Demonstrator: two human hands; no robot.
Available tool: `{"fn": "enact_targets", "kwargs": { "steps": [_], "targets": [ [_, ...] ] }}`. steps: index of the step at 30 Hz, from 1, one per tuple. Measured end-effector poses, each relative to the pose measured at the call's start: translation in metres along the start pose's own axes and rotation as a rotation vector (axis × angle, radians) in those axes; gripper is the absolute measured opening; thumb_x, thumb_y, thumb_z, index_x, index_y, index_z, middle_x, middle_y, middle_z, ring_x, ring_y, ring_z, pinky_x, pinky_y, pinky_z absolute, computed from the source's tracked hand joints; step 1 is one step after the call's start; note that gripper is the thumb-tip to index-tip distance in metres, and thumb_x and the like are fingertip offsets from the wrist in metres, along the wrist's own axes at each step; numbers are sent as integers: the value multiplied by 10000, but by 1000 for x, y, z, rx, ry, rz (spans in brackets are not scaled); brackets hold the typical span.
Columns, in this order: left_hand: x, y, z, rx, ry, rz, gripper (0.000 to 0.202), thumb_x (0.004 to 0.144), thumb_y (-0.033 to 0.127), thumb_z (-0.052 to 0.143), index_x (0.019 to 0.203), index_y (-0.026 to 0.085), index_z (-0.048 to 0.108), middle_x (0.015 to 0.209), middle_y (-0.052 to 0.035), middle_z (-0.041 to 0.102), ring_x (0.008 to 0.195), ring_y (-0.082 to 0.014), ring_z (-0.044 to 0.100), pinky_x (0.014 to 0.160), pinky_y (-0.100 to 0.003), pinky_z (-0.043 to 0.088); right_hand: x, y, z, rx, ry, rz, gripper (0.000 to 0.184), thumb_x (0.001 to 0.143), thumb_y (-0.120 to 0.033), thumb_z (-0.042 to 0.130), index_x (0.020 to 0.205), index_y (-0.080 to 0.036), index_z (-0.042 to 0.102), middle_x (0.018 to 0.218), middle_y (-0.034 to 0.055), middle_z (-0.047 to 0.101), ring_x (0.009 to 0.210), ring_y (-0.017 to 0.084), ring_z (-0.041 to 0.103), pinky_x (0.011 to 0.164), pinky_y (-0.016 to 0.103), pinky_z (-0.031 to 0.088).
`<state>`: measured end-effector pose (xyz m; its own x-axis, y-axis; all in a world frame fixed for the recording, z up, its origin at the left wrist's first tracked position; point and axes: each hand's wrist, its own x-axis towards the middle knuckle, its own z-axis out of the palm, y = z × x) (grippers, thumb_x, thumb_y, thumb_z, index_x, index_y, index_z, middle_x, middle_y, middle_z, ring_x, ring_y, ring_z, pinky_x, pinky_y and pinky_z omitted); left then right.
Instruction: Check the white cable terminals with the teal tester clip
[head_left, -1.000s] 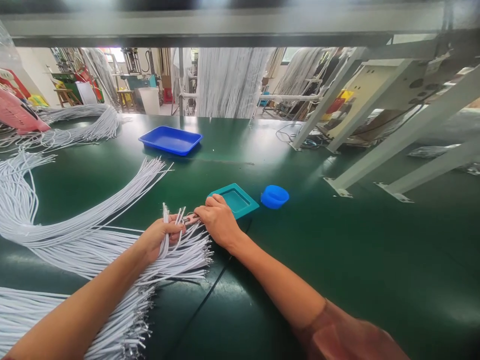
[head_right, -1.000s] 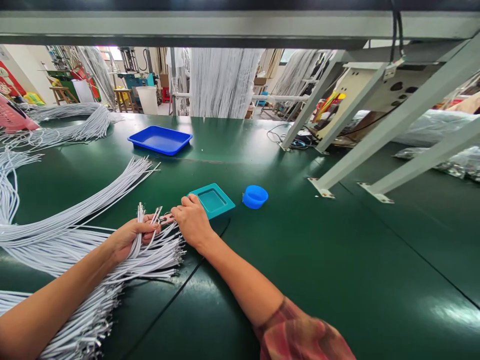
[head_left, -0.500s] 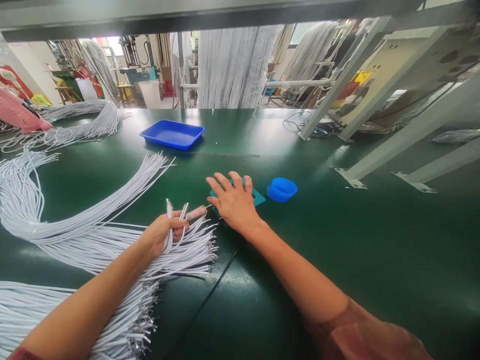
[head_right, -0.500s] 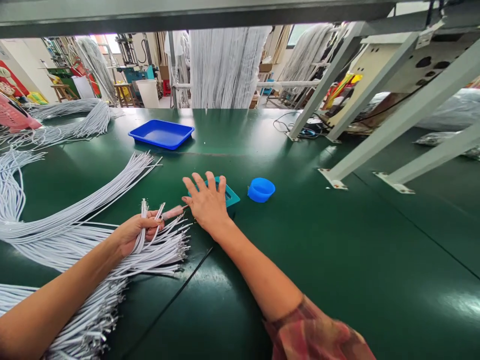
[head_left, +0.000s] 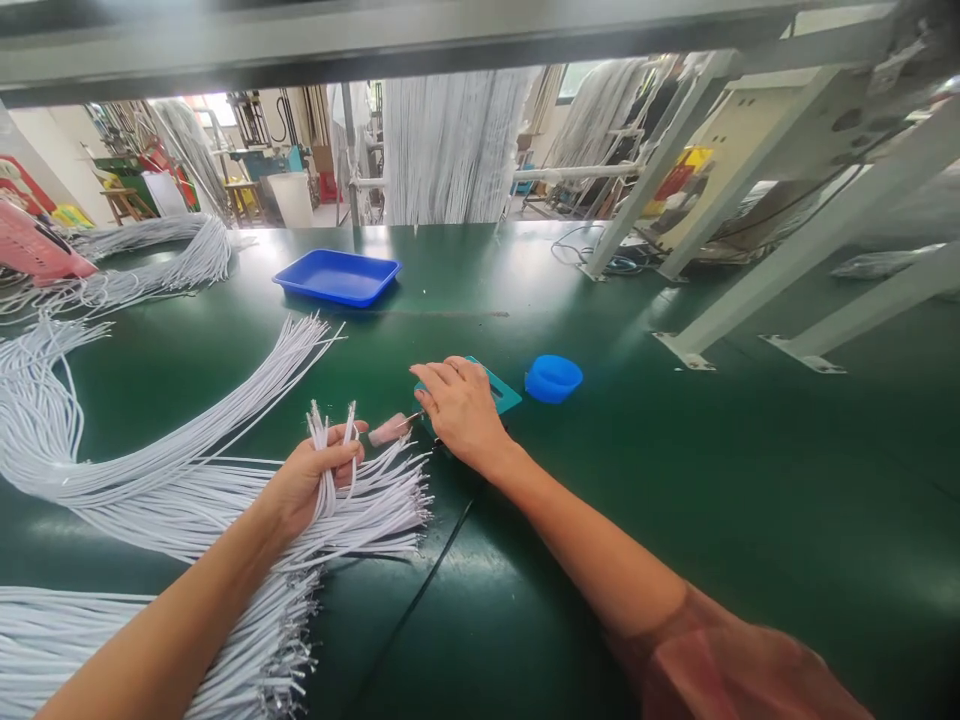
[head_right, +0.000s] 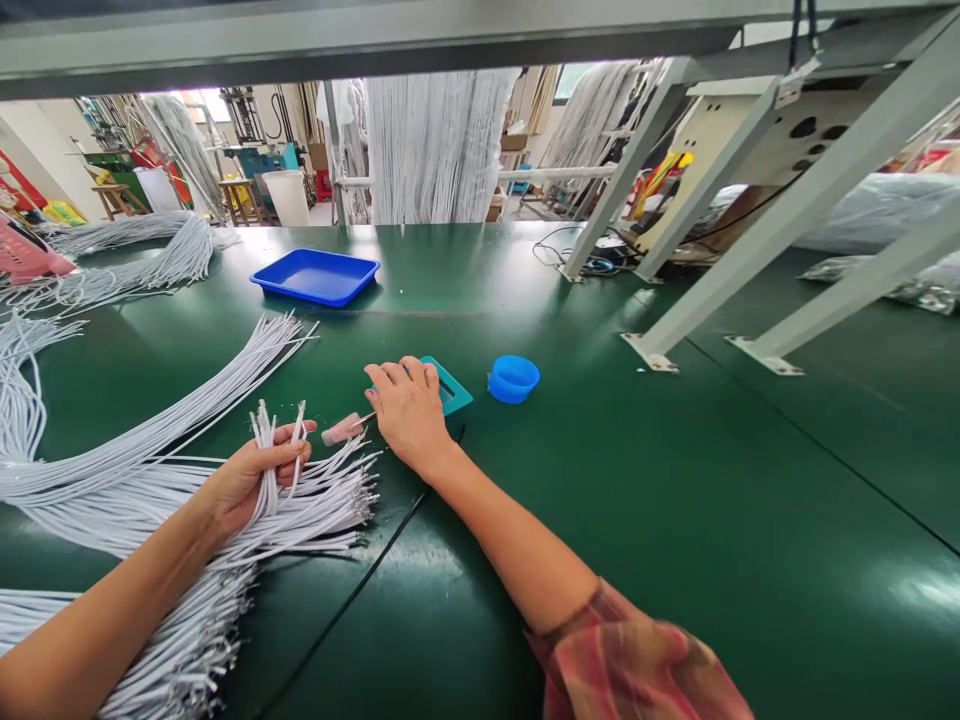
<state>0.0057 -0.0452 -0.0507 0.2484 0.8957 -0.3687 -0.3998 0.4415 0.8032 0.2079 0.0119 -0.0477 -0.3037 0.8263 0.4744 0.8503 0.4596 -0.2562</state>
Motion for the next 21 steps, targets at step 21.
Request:
{"fn": "enact_targets", "kwargs": {
  "steps": [21],
  "targets": [
    [-11, -5, 13, 411, 201, 330, 202, 620, 294, 722, 756, 148, 694, 564, 12, 555, 513, -86, 411, 503, -223, 298, -15, -46, -7, 960, -103, 244, 144, 645, -304, 687, 657, -164, 658, 685, 11, 619, 679, 121, 529, 625, 236, 399]
  ]
}}
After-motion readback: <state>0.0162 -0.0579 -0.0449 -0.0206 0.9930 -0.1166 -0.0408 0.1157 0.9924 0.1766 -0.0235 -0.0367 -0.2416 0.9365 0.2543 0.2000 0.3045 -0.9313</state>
